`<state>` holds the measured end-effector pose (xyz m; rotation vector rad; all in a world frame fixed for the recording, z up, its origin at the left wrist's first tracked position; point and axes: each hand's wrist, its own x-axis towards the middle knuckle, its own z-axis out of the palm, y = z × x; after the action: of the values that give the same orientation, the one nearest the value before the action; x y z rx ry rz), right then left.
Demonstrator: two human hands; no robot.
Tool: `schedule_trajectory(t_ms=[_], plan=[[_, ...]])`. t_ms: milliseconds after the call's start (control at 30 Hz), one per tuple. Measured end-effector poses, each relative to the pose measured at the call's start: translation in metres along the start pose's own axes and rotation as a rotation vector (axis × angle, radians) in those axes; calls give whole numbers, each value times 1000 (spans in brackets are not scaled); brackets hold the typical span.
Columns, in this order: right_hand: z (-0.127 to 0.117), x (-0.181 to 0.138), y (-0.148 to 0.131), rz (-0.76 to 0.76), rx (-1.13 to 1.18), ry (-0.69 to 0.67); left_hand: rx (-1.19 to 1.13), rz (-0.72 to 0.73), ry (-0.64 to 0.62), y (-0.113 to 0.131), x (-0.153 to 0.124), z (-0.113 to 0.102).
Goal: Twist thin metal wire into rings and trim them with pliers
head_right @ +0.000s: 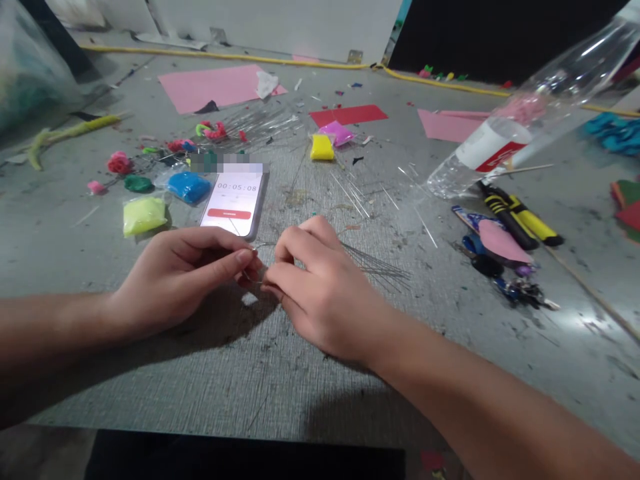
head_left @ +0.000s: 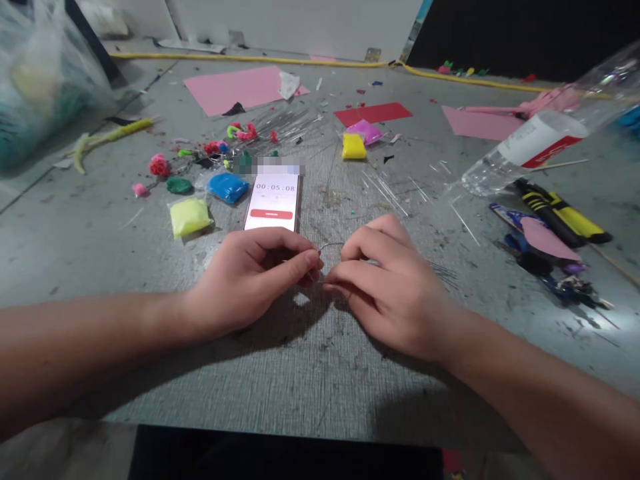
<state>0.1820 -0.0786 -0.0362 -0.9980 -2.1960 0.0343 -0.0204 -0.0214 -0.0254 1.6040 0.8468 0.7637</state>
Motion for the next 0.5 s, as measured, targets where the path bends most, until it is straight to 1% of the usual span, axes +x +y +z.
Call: schedule_trajectory(t_ms=[67,100,133,200,233,300,367,400,500], plan=[[2,-1,1,37,70,37,-7,-18,2,1,1,0],[3,-1,2,84,123,61,-22,-37,5,1,1,0],[4,-2,3,155,194,86,-43,-63,5,0,2,1],[8,-3,5,345,399,119,-105,-112,-1,-2,4,1],[10,-3,6,447,530,104,-137,-134,-2,-3,4,0],[12,-3,6,611,793,13,-185,-165,-4,-5,5,0],[13,-3,6,708,983,-78,-192,-186,-4,-6,6,0],[13,-2,5,737,1032,-96,-185,-193,-3,-6,6,-1],[12,-1,3,778,1065,-66,-164,-198,-3,-4,6,-1]])
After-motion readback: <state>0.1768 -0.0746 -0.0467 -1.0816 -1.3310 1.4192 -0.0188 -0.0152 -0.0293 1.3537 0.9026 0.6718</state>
